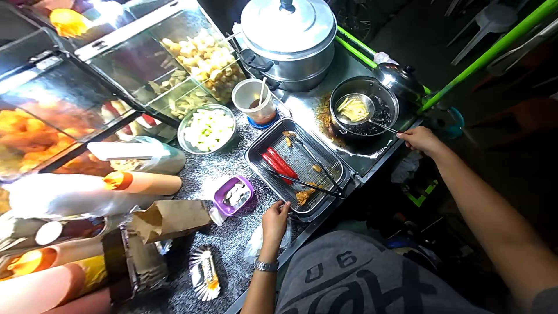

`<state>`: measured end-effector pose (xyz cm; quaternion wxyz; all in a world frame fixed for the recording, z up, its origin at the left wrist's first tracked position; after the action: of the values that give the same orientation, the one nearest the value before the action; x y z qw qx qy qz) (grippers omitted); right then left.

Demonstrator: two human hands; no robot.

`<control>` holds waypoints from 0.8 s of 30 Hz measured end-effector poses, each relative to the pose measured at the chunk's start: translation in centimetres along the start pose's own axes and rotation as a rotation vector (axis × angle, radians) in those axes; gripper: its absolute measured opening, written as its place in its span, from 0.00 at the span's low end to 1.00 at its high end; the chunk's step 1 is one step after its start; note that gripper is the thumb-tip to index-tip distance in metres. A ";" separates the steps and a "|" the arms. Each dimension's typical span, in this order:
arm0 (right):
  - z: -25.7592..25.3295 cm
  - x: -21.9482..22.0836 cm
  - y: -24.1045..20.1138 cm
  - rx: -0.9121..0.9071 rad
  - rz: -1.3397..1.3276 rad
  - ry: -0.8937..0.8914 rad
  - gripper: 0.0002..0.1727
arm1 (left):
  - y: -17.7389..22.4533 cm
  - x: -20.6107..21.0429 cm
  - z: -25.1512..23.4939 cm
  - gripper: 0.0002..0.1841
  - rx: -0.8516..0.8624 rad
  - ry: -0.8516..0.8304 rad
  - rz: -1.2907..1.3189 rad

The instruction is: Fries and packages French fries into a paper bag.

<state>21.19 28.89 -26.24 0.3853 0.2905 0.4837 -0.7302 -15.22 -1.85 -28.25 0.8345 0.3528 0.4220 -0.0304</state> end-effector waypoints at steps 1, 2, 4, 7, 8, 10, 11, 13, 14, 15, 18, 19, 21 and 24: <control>-0.1 0.0 -0.1 -0.008 0.015 0.021 0.25 | 0.0 0.0 0.0 0.19 0.000 -0.001 0.000; -0.2 0.1 -0.2 -0.027 0.041 0.029 0.26 | -0.1 0.1 0.0 0.19 0.001 0.001 0.000; -0.3 0.1 -0.4 -0.068 0.075 0.010 0.26 | -0.2 0.2 0.0 0.19 -0.002 0.003 0.004; -0.2 -0.3 -0.5 -0.118 0.142 0.035 0.25 | -0.3 0.2 -0.1 0.19 -0.008 0.007 0.015; 0.0 -0.6 -0.7 -0.143 0.184 0.051 0.25 | -0.3 0.2 -0.1 0.19 -0.009 0.007 0.019; 0.3 -1.4 -1.1 -0.189 0.279 0.046 0.24 | -0.4 0.3 -0.2 0.19 -0.009 0.010 0.021; 0.3 -2.0 -1.3 -0.198 0.326 0.031 0.23 | -0.5 0.2 -0.2 0.19 -0.010 0.010 0.022; 0.3 -3.4 -1.7 -0.168 0.397 -0.007 0.24 | -0.3 0.1 -0.2 0.19 -0.017 0.000 0.028; 0.2 -4.1 -2.0 -0.132 0.420 -0.026 0.26 | -0.3 0.1 -0.3 0.18 -0.019 -0.003 0.032; 0.0 -4.7 -2.4 -0.093 0.431 -0.048 0.27 | -0.3 0.1 -0.3 0.18 -0.021 -0.003 0.036; -0.5 -5.9 -3.7 0.031 0.397 -0.121 0.28 | -0.5 0.2 -0.3 0.18 -0.016 0.008 0.041; -1.1 -5.9 -3.7 0.046 0.382 -0.125 0.28 | -0.6 0.3 -0.4 0.18 -0.015 0.009 0.044; -2.2 -5.3 -3.7 0.033 0.399 -0.090 0.28 | -0.7 0.4 -0.4 0.18 -0.019 0.010 0.058; -2.5 -3.8 -4.1 -0.068 0.466 0.042 0.26 | -0.7 0.3 -0.4 0.18 -0.030 0.005 0.077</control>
<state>19.91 33.22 -22.12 0.5429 0.3961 0.4358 -0.5987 -15.56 -2.09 -29.03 0.8392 0.3565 0.4106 0.0088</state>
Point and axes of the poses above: each hand's wrist, its own z-axis away from the middle knuckle, its own x-axis out of the palm, y = z × x, the point moved 1 cm from there along -z, towards the middle knuckle, and after that the axes turned 13 degrees about y, right-handed, at the moved point
